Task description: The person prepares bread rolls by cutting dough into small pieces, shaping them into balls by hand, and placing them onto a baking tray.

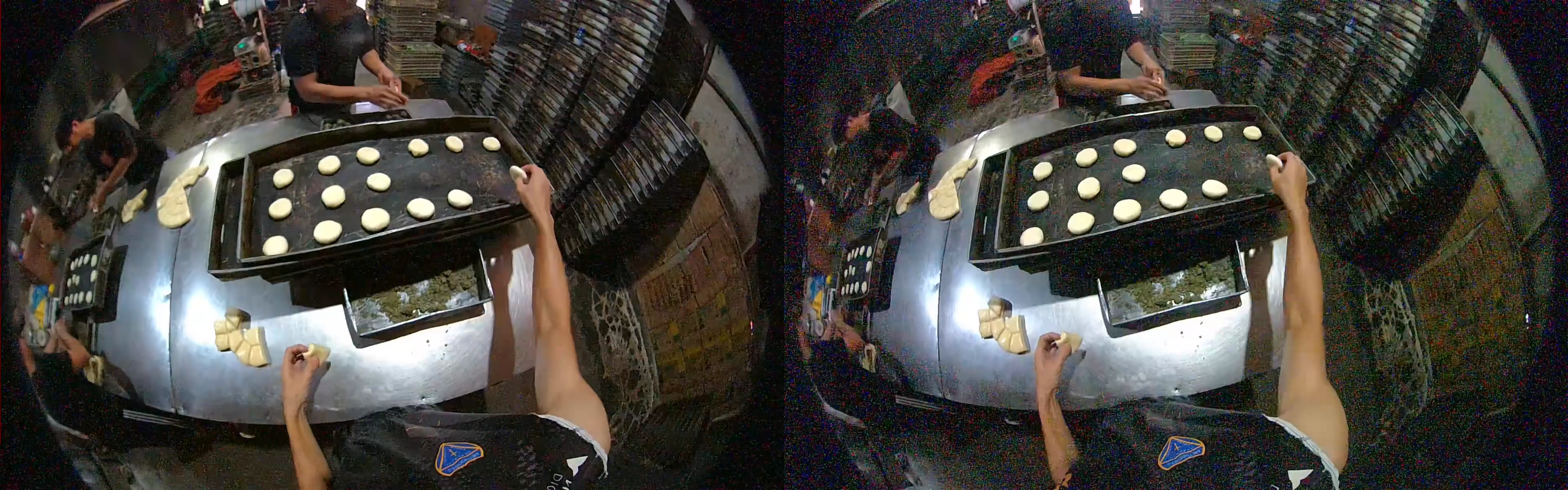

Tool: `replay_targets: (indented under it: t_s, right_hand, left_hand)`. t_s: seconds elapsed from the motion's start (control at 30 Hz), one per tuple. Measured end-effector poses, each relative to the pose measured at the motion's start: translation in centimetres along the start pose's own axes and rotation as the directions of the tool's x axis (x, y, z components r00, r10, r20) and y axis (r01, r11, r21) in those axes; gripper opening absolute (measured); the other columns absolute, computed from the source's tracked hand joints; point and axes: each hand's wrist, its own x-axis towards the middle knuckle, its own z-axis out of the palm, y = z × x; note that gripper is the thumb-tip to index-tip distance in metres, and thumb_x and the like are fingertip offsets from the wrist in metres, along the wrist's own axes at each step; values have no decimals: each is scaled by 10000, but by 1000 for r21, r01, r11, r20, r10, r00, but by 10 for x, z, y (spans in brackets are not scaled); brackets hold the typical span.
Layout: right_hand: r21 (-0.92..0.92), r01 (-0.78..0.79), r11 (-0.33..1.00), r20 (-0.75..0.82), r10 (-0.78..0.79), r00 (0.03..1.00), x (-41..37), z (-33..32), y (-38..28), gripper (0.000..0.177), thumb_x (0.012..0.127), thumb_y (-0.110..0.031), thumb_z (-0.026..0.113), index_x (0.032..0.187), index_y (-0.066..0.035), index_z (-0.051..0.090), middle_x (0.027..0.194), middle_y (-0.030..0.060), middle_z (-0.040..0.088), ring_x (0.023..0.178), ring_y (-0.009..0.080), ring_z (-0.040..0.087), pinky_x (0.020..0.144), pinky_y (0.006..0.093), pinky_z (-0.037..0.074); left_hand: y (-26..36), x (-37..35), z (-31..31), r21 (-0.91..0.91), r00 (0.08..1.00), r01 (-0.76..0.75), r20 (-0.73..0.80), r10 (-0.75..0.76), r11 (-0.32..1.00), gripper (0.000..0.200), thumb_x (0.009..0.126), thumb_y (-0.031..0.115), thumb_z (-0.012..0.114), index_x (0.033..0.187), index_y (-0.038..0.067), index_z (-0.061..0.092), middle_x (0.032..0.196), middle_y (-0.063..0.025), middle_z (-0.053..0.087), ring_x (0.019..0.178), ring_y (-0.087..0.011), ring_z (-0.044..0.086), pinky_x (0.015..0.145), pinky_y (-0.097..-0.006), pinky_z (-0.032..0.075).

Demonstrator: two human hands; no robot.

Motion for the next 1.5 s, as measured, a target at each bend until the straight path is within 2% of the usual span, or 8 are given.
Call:
replay_targets:
  t_s: [0.13,0.3,0.47,0.53,0.73,0.9,1.3,1.5]
  right_hand:
    - [-389,46,920,452,147,880,16,26,25,247,795,-245,641,839,-10,703,887,208,654,836,340,639,746,412,494]
    - [541,53,839,87,-118,989,-97,23,-152,150,853,-126,630,953,-26,681,839,107,640,741,221,617,691,336,498]
    - [723,-211,658,671,-598,438,-271,64,-237,361,853,-233,688,1118,5,628,1063,133,657,936,196,638,803,321,508]
    - [491,-635,596,870,-310,383,-299,66,-252,373,839,-245,705,1089,22,632,1001,143,678,893,209,649,791,330,507]
    - [487,-417,768,868,-373,327,-292,74,-240,293,846,-258,676,1022,-24,681,919,128,699,839,174,642,781,320,497]
    - [8,113,994,357,-109,928,-234,162,-173,255,764,-191,646,736,62,657,792,311,625,743,417,640,647,447,517]
    - [267,-498,825,525,309,793,-229,183,-119,310,770,-188,677,943,69,666,845,208,679,769,291,661,702,366,501]
    - [589,-99,802,549,-307,777,-273,86,-224,294,816,-229,706,1064,-72,683,948,90,577,876,218,548,787,340,451]
  left_hand:
    - [15,-12,8,-167,988,46,-137,-70,985,336,842,34,652,1123,14,470,1114,-95,531,979,-170,550,818,-290,504]
    - [20,-11,19,-334,986,101,-91,-138,937,470,844,60,658,1247,18,420,1179,-128,516,1082,-198,533,910,-311,472]
    - [1,-9,62,-341,1000,26,20,-21,940,506,846,12,656,1293,-10,422,1124,-130,575,1017,-190,587,839,-278,524]
    - [-14,-13,64,-204,998,-62,12,66,977,496,837,10,670,1281,-17,450,1115,-121,576,976,-166,594,827,-276,524]
    - [-29,-24,49,-162,968,249,17,-249,955,386,892,169,652,1209,-20,539,1010,-67,622,876,-105,589,732,-211,485]
    - [-17,-15,36,-215,980,199,29,-198,956,391,892,215,659,1180,-30,559,1012,-51,619,861,-84,574,705,-197,465]
    - [-16,-2,34,-382,978,115,-121,-173,917,432,915,289,627,1150,-67,557,1019,-94,617,916,-149,600,780,-267,484]
    - [-8,30,75,-392,955,297,124,-270,871,434,934,287,598,1147,-87,544,1057,-120,620,980,-181,608,907,-320,493]
